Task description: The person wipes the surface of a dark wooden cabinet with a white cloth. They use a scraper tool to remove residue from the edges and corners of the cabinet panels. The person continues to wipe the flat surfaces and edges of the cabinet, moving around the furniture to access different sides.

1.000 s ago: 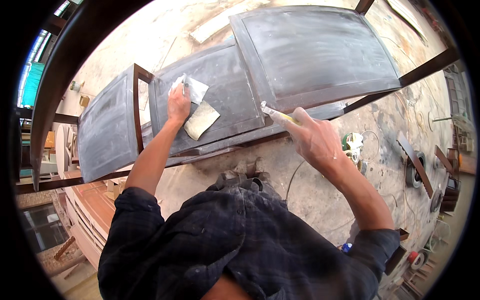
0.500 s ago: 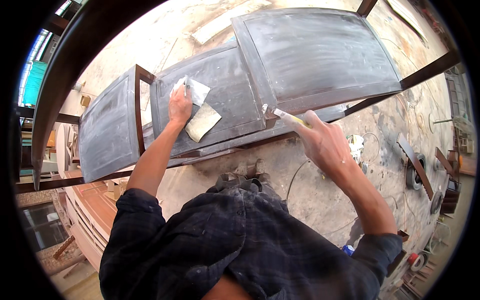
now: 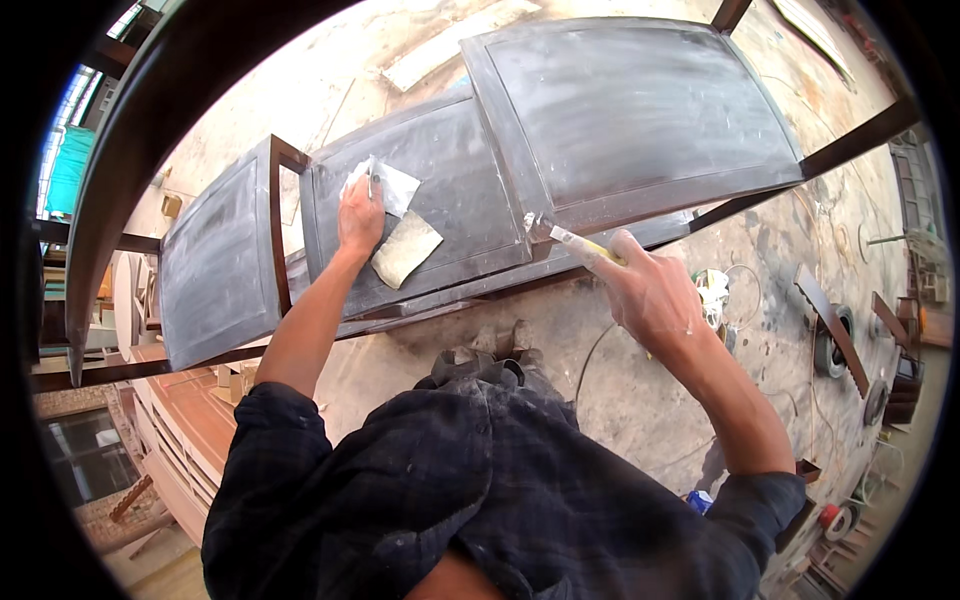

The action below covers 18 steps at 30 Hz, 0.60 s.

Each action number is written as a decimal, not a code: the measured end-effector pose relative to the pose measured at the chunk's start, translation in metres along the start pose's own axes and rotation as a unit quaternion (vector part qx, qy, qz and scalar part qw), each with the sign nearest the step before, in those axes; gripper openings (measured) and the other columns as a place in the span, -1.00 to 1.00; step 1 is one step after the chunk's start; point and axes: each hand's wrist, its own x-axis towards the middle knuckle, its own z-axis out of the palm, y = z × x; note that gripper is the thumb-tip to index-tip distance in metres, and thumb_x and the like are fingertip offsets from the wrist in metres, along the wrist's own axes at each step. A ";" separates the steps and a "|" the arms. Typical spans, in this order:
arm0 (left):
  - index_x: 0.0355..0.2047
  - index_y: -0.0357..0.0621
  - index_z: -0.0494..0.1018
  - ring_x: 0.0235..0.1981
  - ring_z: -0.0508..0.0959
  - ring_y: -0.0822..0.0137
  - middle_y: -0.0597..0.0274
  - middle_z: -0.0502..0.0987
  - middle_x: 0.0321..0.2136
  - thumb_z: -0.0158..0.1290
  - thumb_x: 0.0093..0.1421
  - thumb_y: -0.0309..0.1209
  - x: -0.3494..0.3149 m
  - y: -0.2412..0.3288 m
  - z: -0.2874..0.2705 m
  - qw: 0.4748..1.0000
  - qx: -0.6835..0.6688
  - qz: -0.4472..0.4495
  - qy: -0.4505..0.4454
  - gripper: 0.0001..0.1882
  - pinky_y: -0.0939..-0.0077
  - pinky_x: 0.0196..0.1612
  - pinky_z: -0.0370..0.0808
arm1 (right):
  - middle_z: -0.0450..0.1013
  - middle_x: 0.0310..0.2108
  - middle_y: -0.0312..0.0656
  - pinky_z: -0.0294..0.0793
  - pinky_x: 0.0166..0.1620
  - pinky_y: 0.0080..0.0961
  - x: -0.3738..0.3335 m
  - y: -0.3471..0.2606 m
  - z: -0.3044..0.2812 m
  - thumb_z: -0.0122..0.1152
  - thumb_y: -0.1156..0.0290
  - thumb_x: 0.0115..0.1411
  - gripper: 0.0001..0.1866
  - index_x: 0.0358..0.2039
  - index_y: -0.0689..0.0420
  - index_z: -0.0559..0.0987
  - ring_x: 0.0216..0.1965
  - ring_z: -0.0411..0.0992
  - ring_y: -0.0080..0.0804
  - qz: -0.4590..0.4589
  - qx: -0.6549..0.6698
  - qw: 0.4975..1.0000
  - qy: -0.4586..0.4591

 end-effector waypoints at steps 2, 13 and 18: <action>-0.09 -0.25 0.47 -0.02 0.48 -0.18 -0.18 0.55 -0.13 -0.07 0.40 -0.25 0.001 0.005 0.001 1.000 -0.005 -0.004 0.002 -0.69 0.02 0.12 0.38 | 0.31 -0.38 -0.14 0.43 -0.47 -0.17 0.002 0.000 0.001 0.20 0.56 0.11 -0.39 0.20 -0.17 0.50 -0.52 0.43 -0.10 -0.004 -0.001 1.000 0.006; -0.10 -0.26 0.47 0.01 0.47 -0.17 -0.20 0.54 -0.09 -0.07 0.40 -0.24 0.000 -0.003 0.006 1.000 0.002 -0.003 -0.004 -0.69 0.02 0.14 0.38 | 0.31 -0.38 -0.16 0.44 -0.47 -0.21 0.014 -0.004 0.003 0.17 0.59 0.11 -0.34 0.24 -0.22 0.47 -0.50 0.44 -0.12 -0.018 0.022 0.999 0.029; -0.05 -0.27 0.47 0.05 0.46 -0.18 -0.19 0.53 -0.03 -0.10 0.42 -0.24 -0.001 -0.002 0.004 1.000 -0.008 0.006 0.006 -0.66 0.03 0.17 0.37 | 0.30 -0.39 -0.16 0.43 -0.47 -0.23 0.001 0.001 -0.004 0.15 0.59 0.12 -0.33 0.24 -0.24 0.46 -0.51 0.42 -0.13 0.004 -0.002 1.000 -0.023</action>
